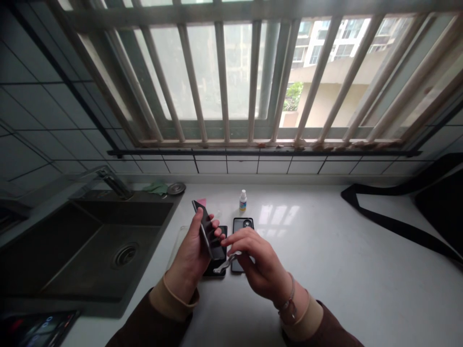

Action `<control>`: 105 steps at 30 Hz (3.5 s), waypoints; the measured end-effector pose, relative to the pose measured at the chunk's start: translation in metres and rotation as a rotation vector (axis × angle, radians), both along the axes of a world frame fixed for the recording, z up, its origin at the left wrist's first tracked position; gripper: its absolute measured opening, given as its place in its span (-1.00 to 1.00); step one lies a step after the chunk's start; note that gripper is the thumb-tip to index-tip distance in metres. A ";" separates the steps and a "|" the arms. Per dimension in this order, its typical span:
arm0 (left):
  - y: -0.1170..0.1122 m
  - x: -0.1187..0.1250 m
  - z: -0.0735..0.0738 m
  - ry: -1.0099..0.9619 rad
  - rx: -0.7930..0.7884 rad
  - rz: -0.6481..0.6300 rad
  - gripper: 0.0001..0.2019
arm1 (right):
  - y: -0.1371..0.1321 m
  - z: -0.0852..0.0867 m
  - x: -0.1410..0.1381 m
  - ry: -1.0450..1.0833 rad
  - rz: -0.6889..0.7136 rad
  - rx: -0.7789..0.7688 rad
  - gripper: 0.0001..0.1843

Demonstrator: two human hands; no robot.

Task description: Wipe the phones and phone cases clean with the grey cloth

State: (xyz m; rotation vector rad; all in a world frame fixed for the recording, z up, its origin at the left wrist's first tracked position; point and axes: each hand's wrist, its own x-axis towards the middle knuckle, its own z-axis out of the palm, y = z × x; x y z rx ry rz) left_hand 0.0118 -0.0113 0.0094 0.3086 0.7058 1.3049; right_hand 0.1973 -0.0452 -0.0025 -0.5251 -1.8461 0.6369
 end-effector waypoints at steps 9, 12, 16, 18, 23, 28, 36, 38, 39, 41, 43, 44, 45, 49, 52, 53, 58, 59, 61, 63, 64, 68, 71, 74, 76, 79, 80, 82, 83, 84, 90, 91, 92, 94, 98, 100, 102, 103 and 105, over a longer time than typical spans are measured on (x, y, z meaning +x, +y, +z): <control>0.003 0.009 -0.004 0.087 0.025 0.069 -0.68 | 0.004 -0.015 -0.008 -0.111 -0.173 -0.181 -0.77; 0.003 0.012 0.001 -0.001 -0.020 0.018 -0.53 | 0.006 -0.016 -0.007 -0.026 -0.217 -0.306 -0.78; -0.003 0.014 0.011 -0.129 -0.009 -0.047 -0.42 | 0.002 -0.011 -0.010 0.040 -0.156 -0.459 -0.69; -0.007 0.014 0.014 -0.194 -0.028 -0.089 -0.40 | 0.001 -0.009 -0.011 0.041 -0.141 -0.500 -0.65; -0.009 0.011 0.014 -0.167 -0.068 -0.138 -0.40 | 0.012 -0.012 -0.005 0.297 -0.341 -0.633 -0.65; -0.010 0.014 0.006 -0.091 -0.089 -0.216 -0.44 | 0.028 -0.017 0.004 0.728 -0.394 -0.920 -0.58; -0.012 0.018 0.000 -0.006 -0.068 -0.298 -0.38 | 0.031 -0.018 0.008 0.635 -0.389 -0.858 -0.55; -0.013 0.019 -0.002 0.007 -0.069 -0.365 -0.36 | 0.028 -0.017 0.012 0.412 -0.575 -0.692 -0.59; -0.014 0.019 -0.002 0.007 -0.069 -0.404 -0.34 | 0.027 -0.016 0.015 0.269 -0.694 -0.582 -0.60; -0.016 0.020 -0.003 -0.005 -0.076 -0.481 -0.34 | 0.024 -0.016 0.018 0.004 -0.875 -0.339 -0.62; -0.018 0.022 -0.005 -0.014 -0.084 -0.540 -0.34 | 0.022 -0.018 0.018 -0.164 -0.889 -0.126 -0.63; -0.019 0.023 -0.005 -0.009 -0.090 -0.553 -0.35 | 0.022 -0.019 0.018 -0.221 -0.839 -0.043 -0.61; -0.019 0.023 -0.006 0.003 -0.095 -0.552 -0.36 | 0.023 -0.021 0.018 -0.272 -0.777 0.024 -0.58; -0.017 0.023 -0.008 0.026 -0.105 -0.489 -0.44 | 0.026 -0.024 0.016 -0.423 -0.611 0.173 -0.45; -0.013 0.023 -0.009 -0.041 -0.097 -0.418 -0.48 | 0.026 -0.023 0.014 -0.478 -0.508 0.199 -0.36; -0.011 0.023 -0.009 -0.074 -0.095 -0.387 -0.49 | 0.025 -0.022 0.012 -0.492 -0.465 0.200 -0.35; -0.001 0.021 -0.006 -0.155 -0.156 -0.264 -0.39 | 0.015 -0.018 -0.003 -0.523 -0.278 0.192 -0.41; 0.000 0.019 -0.005 -0.149 -0.170 -0.246 -0.37 | 0.013 -0.017 -0.006 -0.523 -0.249 0.190 -0.41; 0.003 0.013 -0.003 -0.136 -0.184 -0.217 -0.34 | 0.009 -0.014 -0.009 -0.518 -0.196 0.197 -0.42; 0.005 0.008 -0.002 -0.117 -0.182 -0.191 -0.37 | 0.005 -0.010 -0.010 -0.507 -0.149 0.217 -0.45; 0.005 0.005 -0.002 -0.107 -0.179 -0.181 -0.38 | 0.004 -0.008 -0.010 -0.503 -0.127 0.225 -0.48; 0.007 0.002 -0.004 -0.049 -0.165 -0.147 -0.40 | -0.003 -0.002 -0.010 -0.485 -0.053 0.222 -0.54; 0.005 0.006 -0.003 -0.014 -0.147 -0.151 -0.40 | -0.008 -0.002 -0.010 -0.364 -0.212 0.148 -0.52; -0.001 0.011 0.001 0.012 -0.139 -0.212 -0.44 | -0.009 -0.003 -0.007 -0.190 -0.562 -0.037 -0.57; -0.007 0.014 0.002 0.024 -0.144 -0.325 -0.42 | -0.006 -0.004 -0.002 -0.152 -0.761 -0.137 -0.62; -0.015 0.016 0.001 0.012 -0.122 -0.536 -0.34 | 0.002 -0.006 0.006 -0.208 -0.914 -0.162 -0.61; -0.017 0.017 -0.001 0.005 -0.111 -0.591 -0.34 | 0.004 -0.007 0.007 -0.238 -0.922 -0.145 -0.60; -0.020 0.017 -0.004 0.003 -0.103 -0.668 -0.35 | 0.008 -0.010 0.006 -0.299 -0.889 -0.084 -0.58; -0.021 0.017 -0.006 0.012 -0.104 -0.687 -0.36 | 0.009 -0.012 0.004 -0.328 -0.856 -0.047 -0.57; -0.021 0.017 -0.007 0.026 -0.109 -0.689 -0.36 | 0.009 -0.014 0.003 -0.353 -0.818 -0.012 -0.56; -0.016 0.017 -0.006 0.021 -0.127 -0.619 -0.37 | 0.010 -0.013 0.005 -0.413 -0.860 -0.061 -0.58; -0.016 0.016 -0.006 0.013 -0.128 -0.641 -0.35 | 0.011 -0.012 0.008 -0.415 -0.915 -0.085 -0.58; -0.016 0.016 -0.006 0.011 -0.128 -0.671 -0.33 | 0.012 -0.011 0.011 -0.413 -0.963 -0.094 -0.58; -0.019 0.016 -0.008 0.022 -0.129 -0.739 -0.31 | 0.013 -0.010 0.014 -0.401 -0.996 -0.082 -0.58; -0.024 0.018 -0.015 0.026 -0.118 -0.780 -0.36 | 0.013 -0.017 0.008 -0.402 -0.860 -0.009 -0.56; -0.023 0.019 -0.016 0.012 -0.112 -0.728 -0.39 | 0.012 -0.021 0.002 -0.415 -0.774 0.022 -0.56; -0.021 0.021 -0.015 -0.023 -0.116 -0.651 -0.42 | 0.012 -0.023 -0.002 -0.426 -0.692 0.038 -0.54; -0.019 0.022 -0.014 -0.051 -0.118 -0.600 -0.43 | 0.012 -0.023 -0.004 -0.434 -0.650 0.045 -0.53; -0.016 0.024 -0.012 -0.114 -0.129 -0.496 -0.44 | 0.010 -0.021 -0.007 -0.453 -0.544 0.066 -0.52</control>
